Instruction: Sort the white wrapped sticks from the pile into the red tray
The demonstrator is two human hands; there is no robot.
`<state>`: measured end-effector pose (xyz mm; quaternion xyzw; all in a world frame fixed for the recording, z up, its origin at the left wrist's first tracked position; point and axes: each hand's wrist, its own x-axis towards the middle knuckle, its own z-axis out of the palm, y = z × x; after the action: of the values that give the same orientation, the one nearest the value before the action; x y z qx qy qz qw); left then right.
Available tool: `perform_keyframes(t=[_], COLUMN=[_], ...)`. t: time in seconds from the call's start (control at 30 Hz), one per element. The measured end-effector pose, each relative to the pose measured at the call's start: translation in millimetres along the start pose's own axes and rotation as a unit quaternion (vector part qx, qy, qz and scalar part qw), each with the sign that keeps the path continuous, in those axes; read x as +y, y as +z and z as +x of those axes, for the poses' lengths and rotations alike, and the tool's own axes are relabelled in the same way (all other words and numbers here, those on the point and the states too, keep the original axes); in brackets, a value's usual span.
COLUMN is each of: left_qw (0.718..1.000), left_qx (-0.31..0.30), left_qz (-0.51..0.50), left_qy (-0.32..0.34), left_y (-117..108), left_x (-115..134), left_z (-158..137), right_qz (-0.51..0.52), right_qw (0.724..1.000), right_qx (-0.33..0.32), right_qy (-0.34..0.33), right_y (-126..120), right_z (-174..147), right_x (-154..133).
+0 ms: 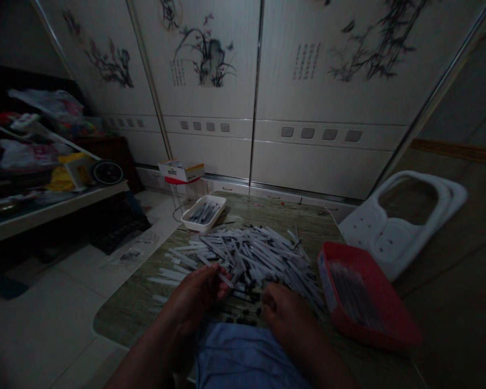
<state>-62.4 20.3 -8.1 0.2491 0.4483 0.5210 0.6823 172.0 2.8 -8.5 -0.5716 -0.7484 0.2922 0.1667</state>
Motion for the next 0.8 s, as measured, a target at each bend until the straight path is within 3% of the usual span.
perform_keyframes(t=[0.47,0.8], left_qw=[0.999,0.999], left_qx=[0.023,0.022], left_qz=[-0.017,-0.011], left_qy=[0.034,0.029], left_y=[-5.9,-8.3], left_x=[7.5,8.4], left_z=[0.9,-0.5], right_qz=[-0.117,-0.132], right_qw=[0.992,0.991], right_qx=[0.006,-0.034], right_qy=[0.046,0.006], right_y=[3.9,7.1], right_z=[0.6,-1.5], right_x=[-1.8,2.2])
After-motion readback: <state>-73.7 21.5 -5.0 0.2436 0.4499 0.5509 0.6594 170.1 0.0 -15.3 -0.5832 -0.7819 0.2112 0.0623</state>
